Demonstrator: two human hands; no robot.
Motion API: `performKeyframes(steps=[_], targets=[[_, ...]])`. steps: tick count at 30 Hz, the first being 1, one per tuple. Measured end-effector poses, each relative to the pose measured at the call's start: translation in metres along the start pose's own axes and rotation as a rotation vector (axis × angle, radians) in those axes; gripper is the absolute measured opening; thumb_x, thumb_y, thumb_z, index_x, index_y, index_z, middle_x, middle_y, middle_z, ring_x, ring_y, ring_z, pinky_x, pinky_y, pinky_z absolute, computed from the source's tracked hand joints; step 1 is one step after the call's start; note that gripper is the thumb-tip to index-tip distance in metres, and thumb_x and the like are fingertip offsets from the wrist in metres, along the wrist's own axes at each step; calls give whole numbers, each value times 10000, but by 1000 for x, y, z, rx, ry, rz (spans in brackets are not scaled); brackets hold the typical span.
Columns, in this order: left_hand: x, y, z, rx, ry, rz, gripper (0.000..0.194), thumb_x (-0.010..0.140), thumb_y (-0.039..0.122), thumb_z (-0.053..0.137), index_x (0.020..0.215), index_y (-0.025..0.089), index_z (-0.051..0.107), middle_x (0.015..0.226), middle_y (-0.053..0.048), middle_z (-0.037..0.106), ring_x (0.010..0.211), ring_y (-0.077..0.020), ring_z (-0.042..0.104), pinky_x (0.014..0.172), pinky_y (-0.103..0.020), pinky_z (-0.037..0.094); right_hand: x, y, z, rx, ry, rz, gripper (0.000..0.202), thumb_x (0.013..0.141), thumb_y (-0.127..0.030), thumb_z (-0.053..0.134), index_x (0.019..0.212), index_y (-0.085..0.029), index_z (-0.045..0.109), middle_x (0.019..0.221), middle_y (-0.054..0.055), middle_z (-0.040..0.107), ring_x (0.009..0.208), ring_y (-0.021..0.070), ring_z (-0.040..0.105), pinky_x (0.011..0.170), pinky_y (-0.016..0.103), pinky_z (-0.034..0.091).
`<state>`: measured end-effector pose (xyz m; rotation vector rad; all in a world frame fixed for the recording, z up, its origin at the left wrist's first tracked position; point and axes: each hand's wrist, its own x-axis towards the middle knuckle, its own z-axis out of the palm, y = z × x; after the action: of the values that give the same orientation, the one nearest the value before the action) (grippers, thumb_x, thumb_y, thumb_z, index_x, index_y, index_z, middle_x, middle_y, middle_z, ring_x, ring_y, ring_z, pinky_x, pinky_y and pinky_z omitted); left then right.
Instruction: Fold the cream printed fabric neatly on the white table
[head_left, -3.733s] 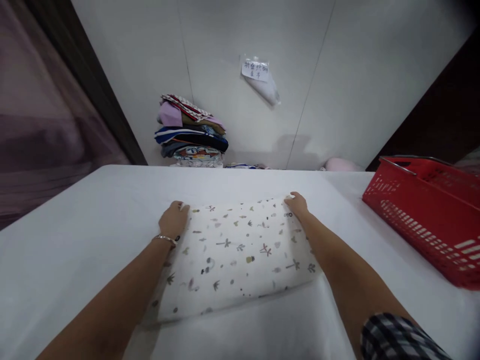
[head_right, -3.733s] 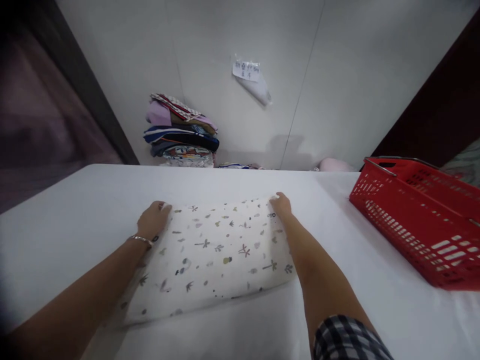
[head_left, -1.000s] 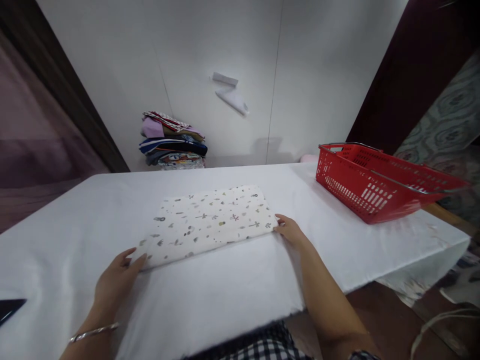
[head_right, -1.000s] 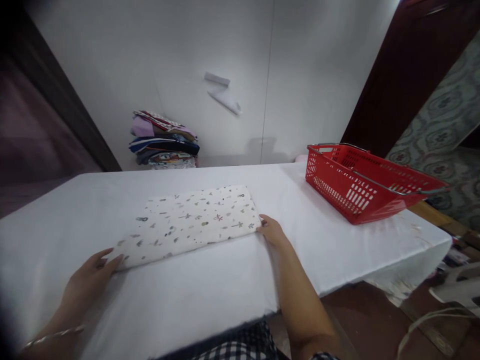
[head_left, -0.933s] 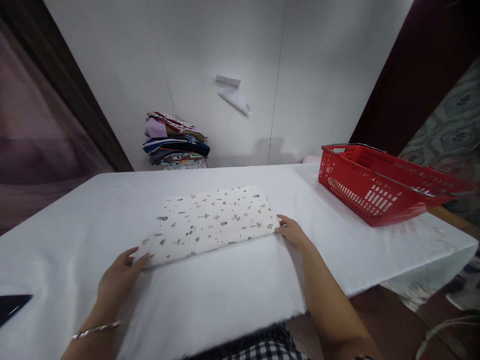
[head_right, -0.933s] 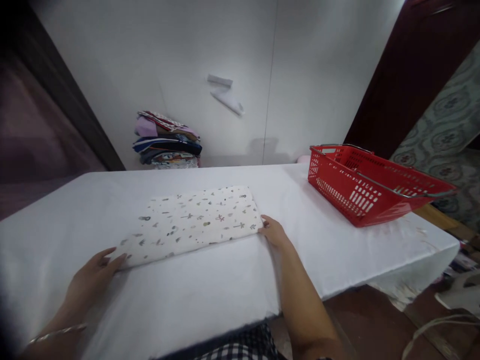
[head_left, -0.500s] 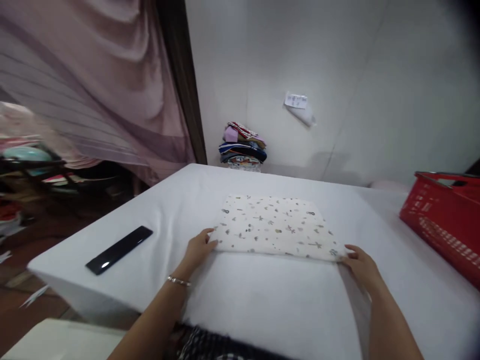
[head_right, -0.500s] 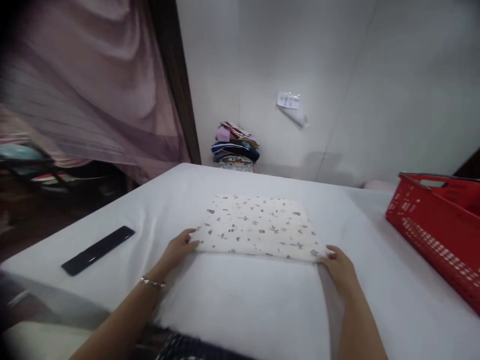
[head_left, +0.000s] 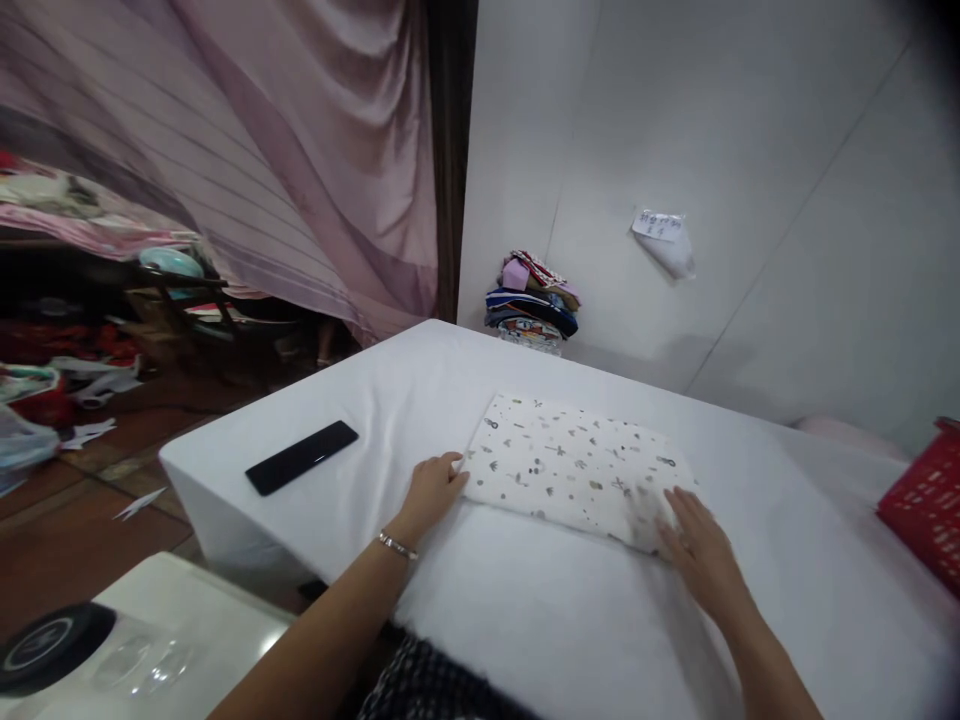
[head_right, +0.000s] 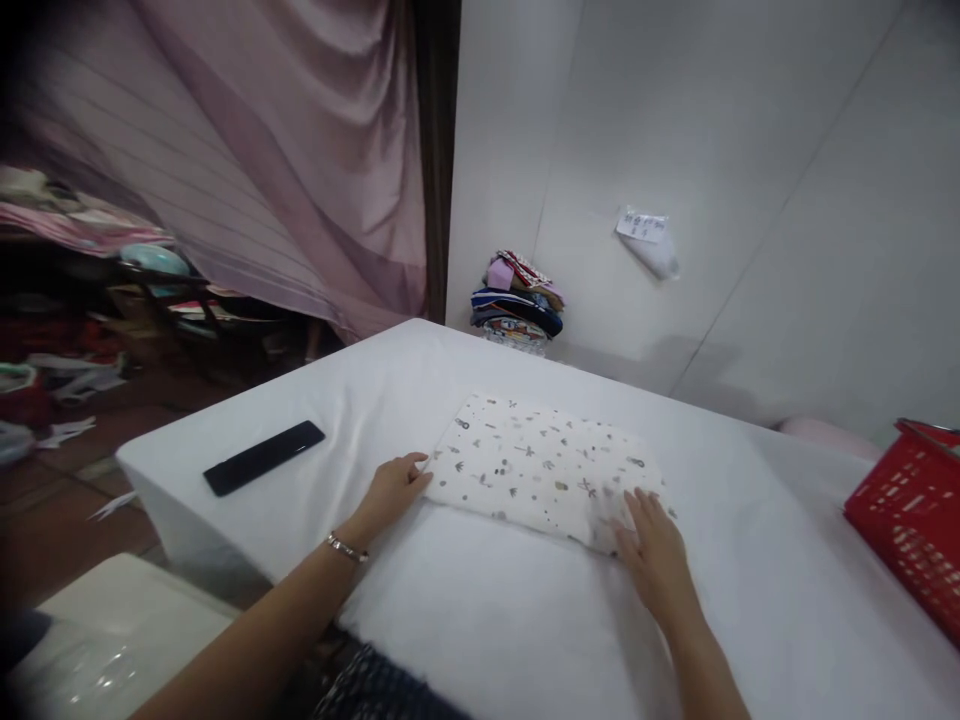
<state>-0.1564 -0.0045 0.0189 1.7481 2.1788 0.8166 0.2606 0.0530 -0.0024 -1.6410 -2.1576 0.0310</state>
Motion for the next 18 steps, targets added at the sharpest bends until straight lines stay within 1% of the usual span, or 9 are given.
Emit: performKeyframes(steps=[2, 4, 7, 9, 11, 13, 14, 16, 18], targets=[[-1, 0, 0, 41, -5, 10, 335, 812, 307, 455, 1088, 164, 581, 755, -15, 661, 859, -193, 598, 834, -332, 405, -3, -3, 16, -83, -137, 40, 640, 845, -535, 275, 1329, -149, 437, 1420, 99, 376, 1340, 272, 260, 1072, 483, 231], [-1, -1, 0, 46, -13, -6, 327, 811, 301, 469, 1091, 175, 578, 766, -13, 666, 873, -198, 595, 854, -346, 401, -6, -1, 27, -146, -213, 80, 643, 853, -549, 254, 1346, -173, 421, 1441, 86, 343, 1349, 268, 240, 1071, 499, 217], [5, 4, 0, 23, 25, -6, 333, 813, 308, 486, 1114, 191, 567, 922, -35, 677, 926, -195, 590, 891, -350, 398, -2, -7, 26, -197, -211, 85, 634, 869, -552, 223, 1368, -199, 391, 1475, 72, 272, 1369, 255, 181, 1076, 507, 189], [15, 13, 1, 26, 62, 79, 348, 826, 337, 480, 1133, 192, 559, 1094, -64, 641, 1032, -203, 560, 946, -358, 374, 10, -24, 21, -199, -202, 38, 629, 882, -540, 204, 1383, -197, 367, 1491, 72, 227, 1380, 248, 137, 1084, 508, 157], [29, 23, 5, 54, 59, 206, 390, 846, 375, 456, 1181, 190, 532, 1238, -82, 569, 1159, -214, 489, 1016, -382, 322, 26, -48, 18, -172, -213, -34, 622, 896, -528, 188, 1397, -193, 342, 1505, 67, 179, 1386, 236, 99, 1094, 492, 130], [43, 29, 13, 112, 15, 299, 437, 855, 401, 438, 1237, 194, 490, 1351, -90, 474, 1262, -228, 391, 1070, -431, 248, 39, -70, 23, -141, -253, -79, 622, 901, -533, 186, 1411, -201, 314, 1512, 55, 146, 1388, 230, 82, 1099, 482, 113], [49, 30, 18, 146, -17, 320, 457, 856, 411, 433, 1258, 197, 471, 1395, -93, 422, 1299, -237, 342, 1083, -459, 214, 44, -78, 27, -133, -292, -87, 624, 900, -538, 191, 1413, -203, 308, 1511, 53, 147, 1388, 231, 84, 1099, 482, 107], [57, 26, 28, 197, -96, 316, 493, 855, 442, 421, 1289, 209, 442, 1450, -91, 337, 1345, -255, 260, 1088, -500, 178, 49, -88, 36, -128, -377, -74, 645, 892, -558, 206, 1416, -195, 303, 1508, 56, 155, 1386, 234, 93, 1101, 480, 96], [60, 18, 39, 208, -153, 294, 518, 858, 479, 394, 1309, 226, 422, 1471, -79, 297, 1363, -257, 215, 1087, -508, 177, 50, -89, 42, -118, -457, -41, 673, 881, -587, 212, 1420, -192, 292, 1509, 54, 146, 1387, 234, 89, 1103, 475, 87]])
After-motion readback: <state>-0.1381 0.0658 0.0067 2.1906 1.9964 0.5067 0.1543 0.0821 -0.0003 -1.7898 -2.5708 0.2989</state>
